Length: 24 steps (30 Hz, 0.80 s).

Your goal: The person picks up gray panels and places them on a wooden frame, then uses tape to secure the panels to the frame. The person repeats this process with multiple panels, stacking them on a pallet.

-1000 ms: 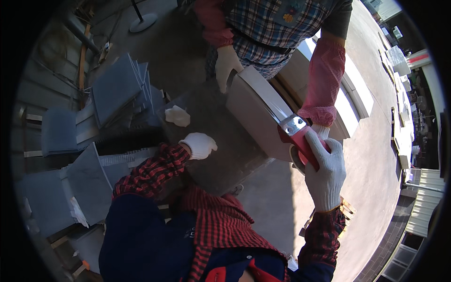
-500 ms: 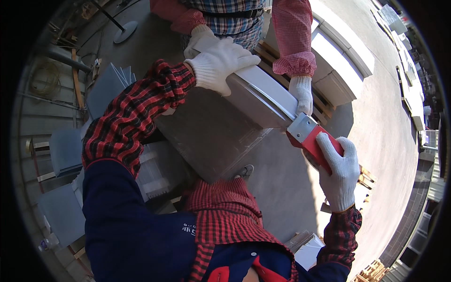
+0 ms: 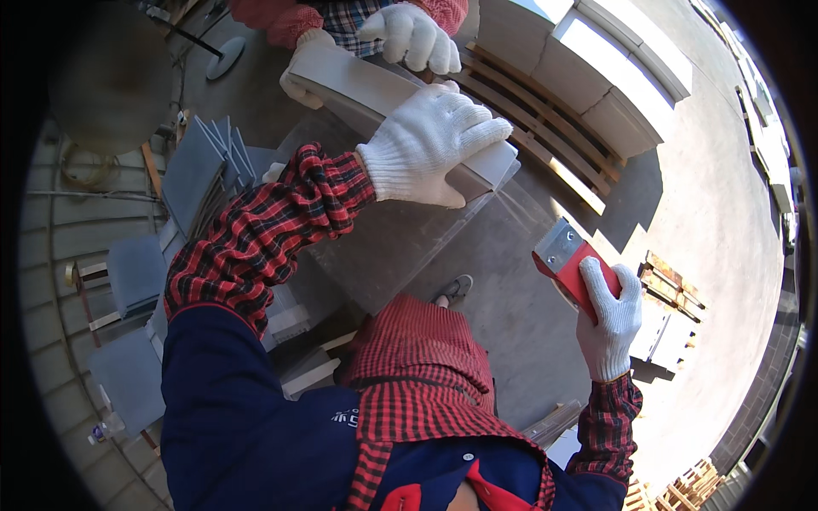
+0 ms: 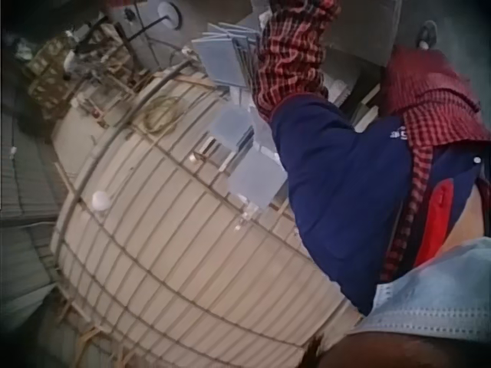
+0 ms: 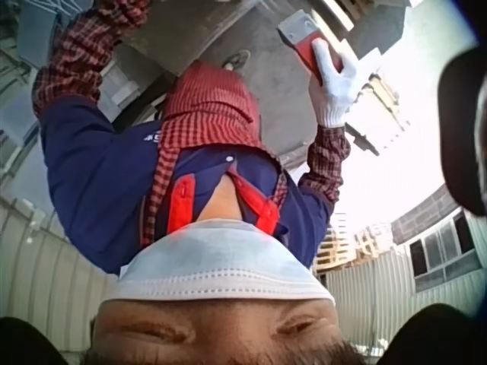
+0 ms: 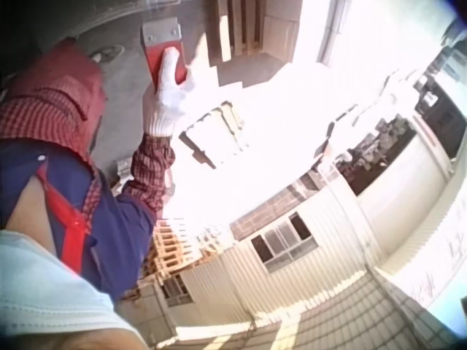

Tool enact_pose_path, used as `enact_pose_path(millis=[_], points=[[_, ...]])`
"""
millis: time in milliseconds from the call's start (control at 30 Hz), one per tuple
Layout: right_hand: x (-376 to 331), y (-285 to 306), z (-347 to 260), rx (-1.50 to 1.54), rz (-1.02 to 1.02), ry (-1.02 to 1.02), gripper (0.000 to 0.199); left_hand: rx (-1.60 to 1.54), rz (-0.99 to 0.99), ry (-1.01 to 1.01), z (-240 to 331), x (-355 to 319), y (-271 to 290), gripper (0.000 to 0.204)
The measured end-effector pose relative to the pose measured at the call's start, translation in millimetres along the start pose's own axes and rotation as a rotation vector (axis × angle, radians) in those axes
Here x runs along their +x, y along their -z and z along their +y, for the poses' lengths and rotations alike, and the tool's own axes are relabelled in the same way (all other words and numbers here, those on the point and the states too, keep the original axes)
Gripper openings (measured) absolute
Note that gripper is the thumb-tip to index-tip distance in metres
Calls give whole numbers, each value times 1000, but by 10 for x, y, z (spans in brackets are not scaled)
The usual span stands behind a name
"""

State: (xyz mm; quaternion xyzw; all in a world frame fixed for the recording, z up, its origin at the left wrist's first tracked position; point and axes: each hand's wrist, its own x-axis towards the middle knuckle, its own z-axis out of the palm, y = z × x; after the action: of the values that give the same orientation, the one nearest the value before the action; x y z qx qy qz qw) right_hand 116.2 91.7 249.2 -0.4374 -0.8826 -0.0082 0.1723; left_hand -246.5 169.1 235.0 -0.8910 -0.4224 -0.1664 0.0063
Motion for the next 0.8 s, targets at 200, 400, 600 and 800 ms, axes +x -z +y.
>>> enact_pose_path(millis=[200, 400, 600, 800], points=[[280, -78, -177, -102, -39, 74, 53, -32, 53, -19, 168, 4, -1, 89], [847, -167, -519, -260, -211, 190, 34, 28, 253, 165, 408, 194, -296, 43], [319, -1132, -114, -442, -1047, 659, 13, 25, 419, 89, 429, 203, -132, 41], [436, -1316, -527, 409, -891, -133, 41, 47, 419, 47, 404, 271, -264, 54]])
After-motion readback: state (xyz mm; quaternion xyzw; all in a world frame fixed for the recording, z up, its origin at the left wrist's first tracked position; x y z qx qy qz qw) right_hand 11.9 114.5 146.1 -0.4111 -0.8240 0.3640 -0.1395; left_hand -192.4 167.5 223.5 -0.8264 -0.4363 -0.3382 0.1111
